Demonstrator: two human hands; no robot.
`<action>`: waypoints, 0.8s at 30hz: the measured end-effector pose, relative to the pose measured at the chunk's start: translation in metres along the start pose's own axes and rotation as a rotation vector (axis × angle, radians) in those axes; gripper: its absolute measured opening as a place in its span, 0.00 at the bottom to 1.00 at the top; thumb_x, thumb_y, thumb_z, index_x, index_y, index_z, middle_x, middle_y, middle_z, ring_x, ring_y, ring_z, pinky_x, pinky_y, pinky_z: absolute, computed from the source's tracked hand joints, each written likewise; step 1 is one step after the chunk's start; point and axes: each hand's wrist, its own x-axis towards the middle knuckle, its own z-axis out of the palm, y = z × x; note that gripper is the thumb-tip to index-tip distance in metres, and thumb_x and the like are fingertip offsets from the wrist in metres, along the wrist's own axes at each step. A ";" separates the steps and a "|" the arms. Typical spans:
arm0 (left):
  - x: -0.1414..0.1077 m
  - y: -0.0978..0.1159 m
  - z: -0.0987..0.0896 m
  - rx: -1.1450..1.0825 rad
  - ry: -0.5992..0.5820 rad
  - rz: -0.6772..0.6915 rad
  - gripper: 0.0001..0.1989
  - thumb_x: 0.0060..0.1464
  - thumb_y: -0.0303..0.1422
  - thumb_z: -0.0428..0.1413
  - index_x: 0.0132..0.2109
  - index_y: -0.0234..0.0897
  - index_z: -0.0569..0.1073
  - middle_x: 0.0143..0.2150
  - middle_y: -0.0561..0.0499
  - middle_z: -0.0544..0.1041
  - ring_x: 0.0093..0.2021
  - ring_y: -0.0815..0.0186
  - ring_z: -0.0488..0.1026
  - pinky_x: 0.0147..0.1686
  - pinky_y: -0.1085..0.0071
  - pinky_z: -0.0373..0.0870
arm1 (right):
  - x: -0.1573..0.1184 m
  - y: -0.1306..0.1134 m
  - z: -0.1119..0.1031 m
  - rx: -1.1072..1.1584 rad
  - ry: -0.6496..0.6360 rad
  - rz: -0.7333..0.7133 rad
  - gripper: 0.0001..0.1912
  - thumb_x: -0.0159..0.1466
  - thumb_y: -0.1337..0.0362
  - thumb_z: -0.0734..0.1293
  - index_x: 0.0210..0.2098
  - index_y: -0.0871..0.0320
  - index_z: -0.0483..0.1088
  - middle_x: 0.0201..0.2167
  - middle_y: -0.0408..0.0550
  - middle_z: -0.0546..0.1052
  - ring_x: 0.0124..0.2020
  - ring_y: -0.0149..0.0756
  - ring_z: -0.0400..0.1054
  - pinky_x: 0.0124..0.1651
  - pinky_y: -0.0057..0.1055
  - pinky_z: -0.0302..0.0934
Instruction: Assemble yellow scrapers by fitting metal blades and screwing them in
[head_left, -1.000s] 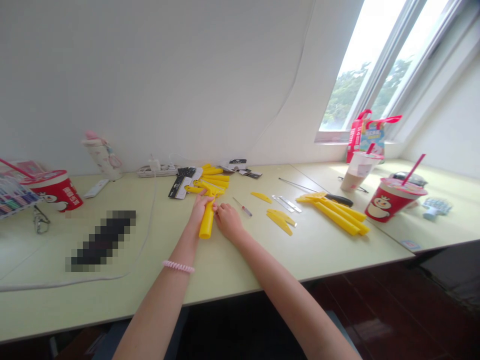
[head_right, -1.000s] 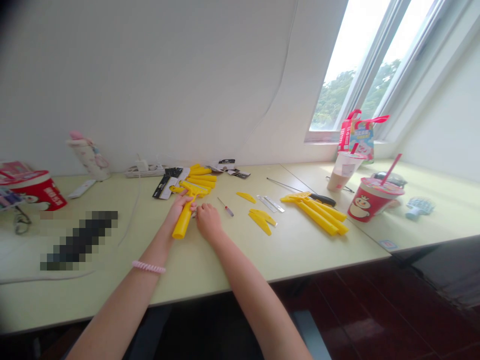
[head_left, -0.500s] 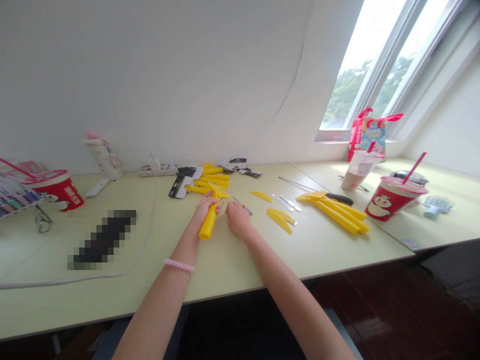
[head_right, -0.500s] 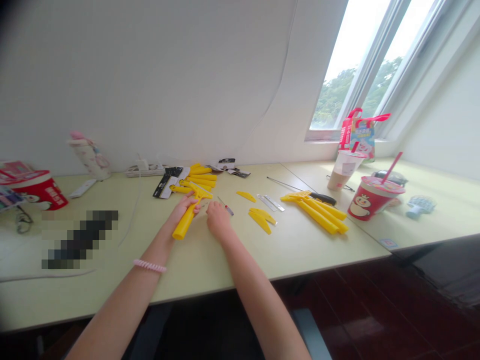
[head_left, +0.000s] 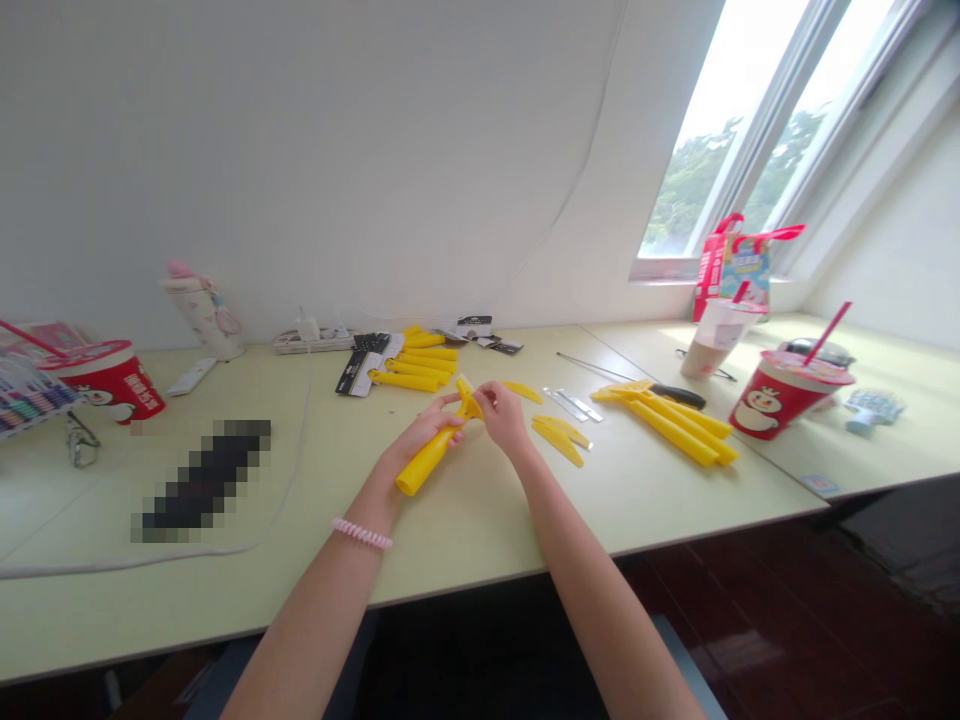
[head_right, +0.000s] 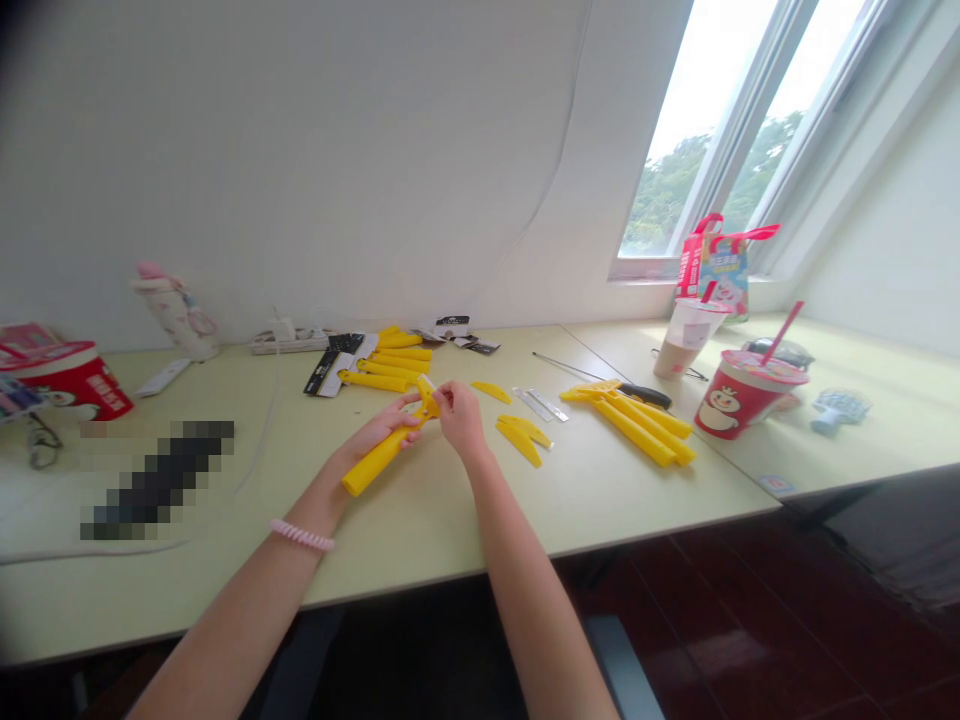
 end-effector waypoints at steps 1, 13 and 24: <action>0.000 0.000 0.001 0.001 -0.012 0.000 0.31 0.47 0.24 0.55 0.59 0.36 0.57 0.30 0.52 0.69 0.21 0.75 0.65 0.21 0.78 0.61 | 0.000 0.001 0.000 0.002 -0.001 -0.001 0.06 0.58 0.63 0.59 0.26 0.56 0.64 0.25 0.44 0.71 0.28 0.33 0.65 0.33 0.29 0.58; -0.001 0.000 0.004 0.038 -0.085 -0.006 0.31 0.47 0.25 0.54 0.60 0.35 0.57 0.27 0.53 0.68 0.22 0.74 0.66 0.22 0.77 0.60 | 0.001 -0.003 -0.004 0.094 0.008 0.022 0.09 0.57 0.58 0.62 0.25 0.57 0.65 0.23 0.43 0.71 0.25 0.31 0.64 0.30 0.28 0.59; 0.002 0.007 0.010 -0.108 0.158 0.027 0.31 0.45 0.20 0.53 0.57 0.36 0.55 0.30 0.52 0.69 0.20 0.75 0.66 0.19 0.79 0.60 | 0.000 -0.001 -0.016 -0.215 0.059 0.111 0.09 0.58 0.60 0.60 0.30 0.57 0.69 0.29 0.46 0.72 0.34 0.37 0.64 0.38 0.32 0.57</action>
